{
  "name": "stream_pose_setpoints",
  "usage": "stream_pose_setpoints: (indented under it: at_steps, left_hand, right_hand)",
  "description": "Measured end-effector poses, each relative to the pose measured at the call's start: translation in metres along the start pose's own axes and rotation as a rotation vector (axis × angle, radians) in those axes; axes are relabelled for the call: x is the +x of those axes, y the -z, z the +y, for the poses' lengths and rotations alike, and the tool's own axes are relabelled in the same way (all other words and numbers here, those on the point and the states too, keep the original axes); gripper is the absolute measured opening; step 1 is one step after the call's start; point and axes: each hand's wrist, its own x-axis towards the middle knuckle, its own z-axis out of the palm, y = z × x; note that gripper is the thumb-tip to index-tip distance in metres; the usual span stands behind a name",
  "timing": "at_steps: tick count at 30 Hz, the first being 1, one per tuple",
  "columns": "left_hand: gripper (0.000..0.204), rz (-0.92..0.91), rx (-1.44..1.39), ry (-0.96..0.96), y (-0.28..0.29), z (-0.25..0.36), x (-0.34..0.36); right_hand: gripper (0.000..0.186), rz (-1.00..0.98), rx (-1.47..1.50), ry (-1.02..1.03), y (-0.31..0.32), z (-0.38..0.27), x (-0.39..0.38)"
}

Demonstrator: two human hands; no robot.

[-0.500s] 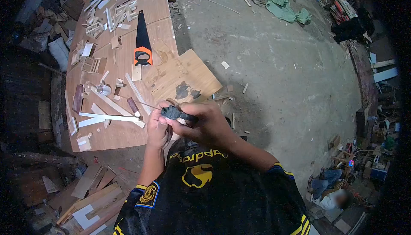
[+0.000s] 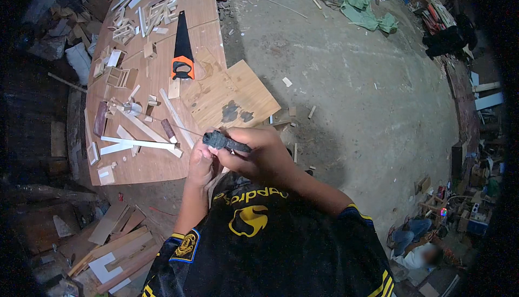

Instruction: Cutting a small piece of wood with a hacksaw.

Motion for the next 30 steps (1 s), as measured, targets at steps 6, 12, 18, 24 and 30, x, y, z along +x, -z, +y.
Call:
stream_pose_setpoints:
  at_steps: [6,12,18,24,30]
  left_hand:
    - [0.066,0.046,-0.08,-0.011,-0.009,-0.004,-0.002]
    - [0.061,0.139,-0.014,-0.049,-0.011,-0.011,-0.005]
    - [0.044,0.083,0.036,-0.082,-0.008,-0.016,-0.007]
    - [0.044,0.088,-0.013,-0.087,-0.023,-0.021,-0.006]
    - [0.05,0.106,-0.088,-0.064,-0.03,-0.025,-0.005]
  right_hand:
    - [0.017,-0.005,-0.064,0.05,0.007,-0.003,-0.001]
    - [0.019,-0.059,-0.18,0.081,0.015,-0.007,-0.003]
    - [0.023,-0.101,-0.098,-0.097,0.017,-0.006,-0.008]
    - [0.024,-0.082,-0.078,-0.04,0.018,0.003,-0.013]
    - [0.021,-0.057,0.053,-0.038,0.023,0.013,-0.015]
